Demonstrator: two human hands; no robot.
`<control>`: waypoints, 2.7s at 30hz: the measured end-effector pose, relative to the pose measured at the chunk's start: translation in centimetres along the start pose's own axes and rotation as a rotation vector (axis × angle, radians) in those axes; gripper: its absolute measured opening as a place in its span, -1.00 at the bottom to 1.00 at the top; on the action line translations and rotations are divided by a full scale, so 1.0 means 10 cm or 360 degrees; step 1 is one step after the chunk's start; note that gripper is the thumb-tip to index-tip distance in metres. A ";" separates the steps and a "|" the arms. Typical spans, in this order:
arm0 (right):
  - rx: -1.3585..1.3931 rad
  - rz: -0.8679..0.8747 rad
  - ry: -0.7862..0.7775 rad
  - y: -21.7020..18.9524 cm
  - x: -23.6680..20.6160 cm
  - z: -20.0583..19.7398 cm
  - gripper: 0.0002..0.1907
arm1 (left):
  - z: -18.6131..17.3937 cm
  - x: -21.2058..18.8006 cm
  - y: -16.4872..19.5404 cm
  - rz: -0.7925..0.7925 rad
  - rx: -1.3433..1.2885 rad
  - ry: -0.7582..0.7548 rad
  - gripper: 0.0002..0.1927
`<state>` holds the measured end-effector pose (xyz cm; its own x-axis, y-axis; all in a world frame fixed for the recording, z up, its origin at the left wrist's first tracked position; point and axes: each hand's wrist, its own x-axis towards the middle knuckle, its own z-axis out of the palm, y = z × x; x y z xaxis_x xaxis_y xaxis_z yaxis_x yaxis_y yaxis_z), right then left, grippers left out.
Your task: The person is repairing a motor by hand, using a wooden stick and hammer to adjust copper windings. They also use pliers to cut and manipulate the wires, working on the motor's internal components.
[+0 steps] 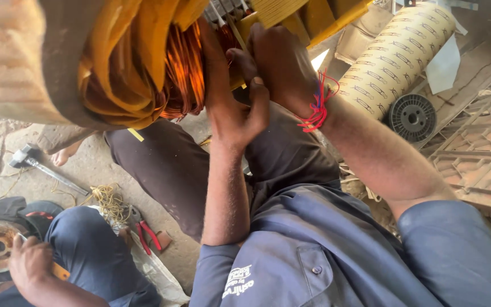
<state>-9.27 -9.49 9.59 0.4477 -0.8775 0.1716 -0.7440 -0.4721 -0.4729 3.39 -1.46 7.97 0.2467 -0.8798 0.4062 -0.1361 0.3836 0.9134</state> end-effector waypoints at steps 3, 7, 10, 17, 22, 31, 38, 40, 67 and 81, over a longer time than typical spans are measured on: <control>-0.0111 -0.0101 0.0032 0.01 0.14 0.06 -0.66 | -0.03 0.00 0.01 0.0500 0.0449 0.0136 0.02; 0.0051 -0.0665 0.0204 0.24 0.22 0.15 -0.74 | -0.01 -0.06 -0.09 0.0417 0.0066 0.0063 -0.17; 0.0034 -0.0284 0.0047 0.38 0.12 0.22 -0.63 | -0.01 -0.11 -0.20 0.0309 0.0064 0.0024 -0.26; -0.0068 -0.0233 0.0142 0.41 0.17 0.20 -0.65 | 0.07 -0.06 -0.32 0.0366 0.0558 0.0104 -0.35; 0.0578 -0.0010 0.0037 0.35 0.25 0.23 -0.73 | 0.03 0.02 -0.33 0.0737 0.0894 0.0237 -0.35; 0.0236 -0.0073 -0.0297 0.13 0.46 0.09 -0.71 | -0.07 -0.07 -0.28 0.0433 0.0940 0.0023 -0.51; -0.0182 0.0003 -0.0348 0.24 0.57 0.13 -0.70 | -0.02 0.04 -0.35 0.0698 0.0947 0.0351 -0.67; -0.0058 0.0128 -0.0455 0.30 0.61 0.15 -0.72 | -0.04 0.04 -0.37 0.0734 0.0879 0.0321 -0.73; -0.0883 -0.0119 -0.0480 0.38 0.71 0.20 -0.61 | 0.27 -0.05 -0.63 0.0830 0.1324 0.0647 -0.88; -0.1519 -0.1320 -0.0440 0.05 0.69 -0.01 -0.74 | 0.13 0.09 -0.54 0.0961 0.1974 -0.0014 -0.93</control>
<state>-6.55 -15.81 10.65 0.9450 -0.3034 -0.1224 -0.2031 -0.8373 0.5077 3.14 -4.67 3.37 -0.1612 -0.6712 0.7235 -0.9778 0.2082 -0.0247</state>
